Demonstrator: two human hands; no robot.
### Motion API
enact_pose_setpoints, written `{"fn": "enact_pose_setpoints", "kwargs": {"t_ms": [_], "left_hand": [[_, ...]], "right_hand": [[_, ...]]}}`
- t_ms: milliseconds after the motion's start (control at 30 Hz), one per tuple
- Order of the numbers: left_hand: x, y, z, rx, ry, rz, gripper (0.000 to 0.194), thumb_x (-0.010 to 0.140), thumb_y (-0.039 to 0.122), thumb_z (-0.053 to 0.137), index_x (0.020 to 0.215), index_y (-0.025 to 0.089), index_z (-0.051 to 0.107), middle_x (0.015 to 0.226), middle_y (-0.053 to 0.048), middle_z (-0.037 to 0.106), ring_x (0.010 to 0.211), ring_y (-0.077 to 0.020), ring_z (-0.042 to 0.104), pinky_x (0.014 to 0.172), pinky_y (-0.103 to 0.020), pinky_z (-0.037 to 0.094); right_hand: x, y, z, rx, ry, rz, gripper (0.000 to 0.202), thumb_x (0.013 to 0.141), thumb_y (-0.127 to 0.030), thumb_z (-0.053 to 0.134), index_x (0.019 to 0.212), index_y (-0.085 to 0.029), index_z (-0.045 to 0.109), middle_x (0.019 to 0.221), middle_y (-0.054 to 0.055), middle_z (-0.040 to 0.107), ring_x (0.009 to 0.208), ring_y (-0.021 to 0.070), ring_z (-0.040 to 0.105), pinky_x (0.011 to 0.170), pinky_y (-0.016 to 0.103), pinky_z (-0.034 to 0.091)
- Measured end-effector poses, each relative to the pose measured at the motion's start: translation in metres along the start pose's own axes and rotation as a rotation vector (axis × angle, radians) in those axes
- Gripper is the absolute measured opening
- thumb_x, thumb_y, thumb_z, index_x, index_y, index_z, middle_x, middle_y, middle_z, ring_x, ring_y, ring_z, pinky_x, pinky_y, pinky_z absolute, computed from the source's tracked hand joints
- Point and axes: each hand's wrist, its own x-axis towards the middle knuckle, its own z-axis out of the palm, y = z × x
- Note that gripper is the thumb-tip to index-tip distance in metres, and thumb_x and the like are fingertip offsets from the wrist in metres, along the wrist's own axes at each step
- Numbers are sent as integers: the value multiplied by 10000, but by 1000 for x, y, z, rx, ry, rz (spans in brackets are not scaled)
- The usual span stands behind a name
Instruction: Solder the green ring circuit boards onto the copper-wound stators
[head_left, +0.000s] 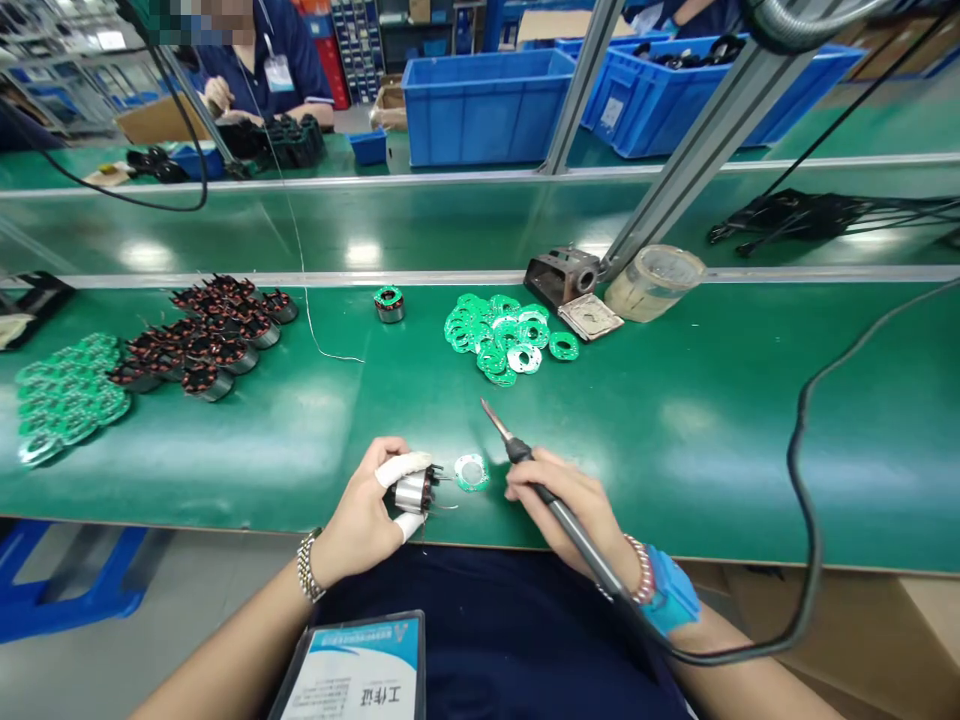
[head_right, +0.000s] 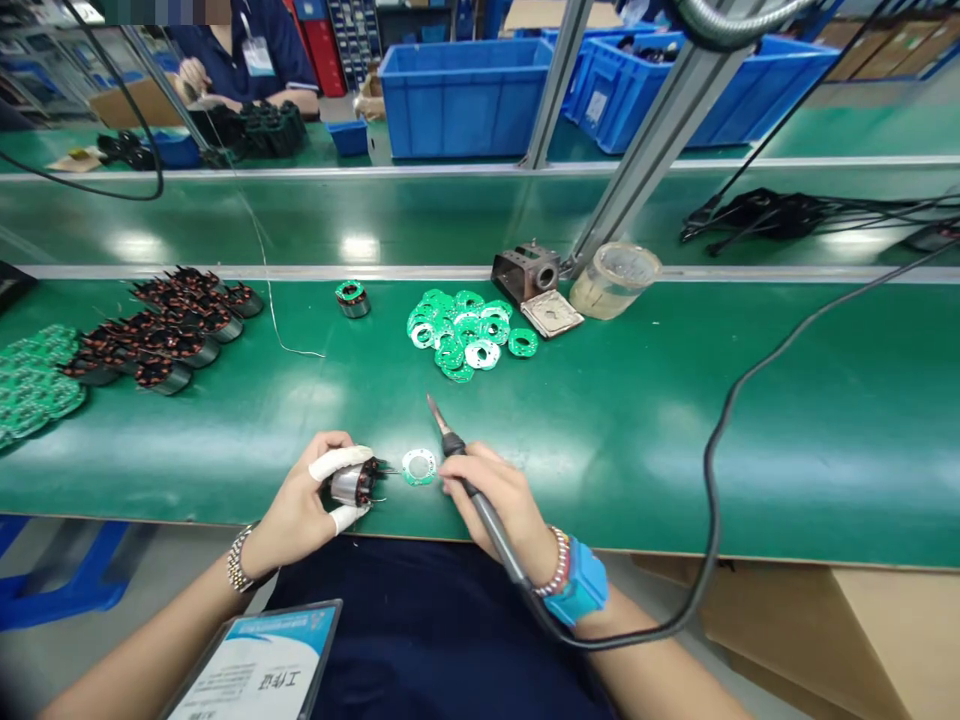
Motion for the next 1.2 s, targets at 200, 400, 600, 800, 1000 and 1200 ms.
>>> {"fn": "enact_pose_setpoints", "kwargs": {"t_ms": [200,400,600,800,1000,1200], "left_hand": [[4,-2,2,-49,-47,29,447,644,32,532,1037,246,550,1008,-53,455,898,-169,536,719,-294,510],[7,-2,3,-54,-68,48,479,639,22,536,1068,236,530,1033,-59,437,851,-152,530,720,-287,503],[7,-1,3,-25,-83,27,475,649,52,574,1084,240,528,1019,-57,455,913,-175,526,795,-321,491],[6,-2,2,-11,-94,50,509,648,51,588,1114,241,510,1024,-59,454,944,-186,518,816,-331,480],[6,-3,3,-12,-89,82,524,652,38,577,1130,236,493,1026,-52,443,922,-173,517,794,-331,486],[7,-3,2,1,-81,107,513,655,35,581,1121,233,495,1040,-57,430,946,-181,503,806,-338,479]], "right_hand": [[-13,1,-17,61,30,32,192,820,-244,523,985,-220,619,749,48,672,654,179,628,615,306,518],[-16,1,-12,87,33,201,118,800,-213,533,840,-223,644,713,32,671,646,169,637,581,274,523],[-14,2,-11,121,18,202,124,812,-216,530,857,-225,646,753,32,678,667,165,639,610,280,528],[-14,3,-9,111,-12,210,134,820,-220,531,878,-220,652,771,36,678,688,162,641,609,265,526],[-12,3,-10,132,-28,191,131,809,-175,541,872,-204,653,768,37,675,677,146,630,612,249,519],[-13,3,-11,173,-7,189,124,793,-161,564,862,-214,652,750,23,671,659,136,628,595,235,513]]}}
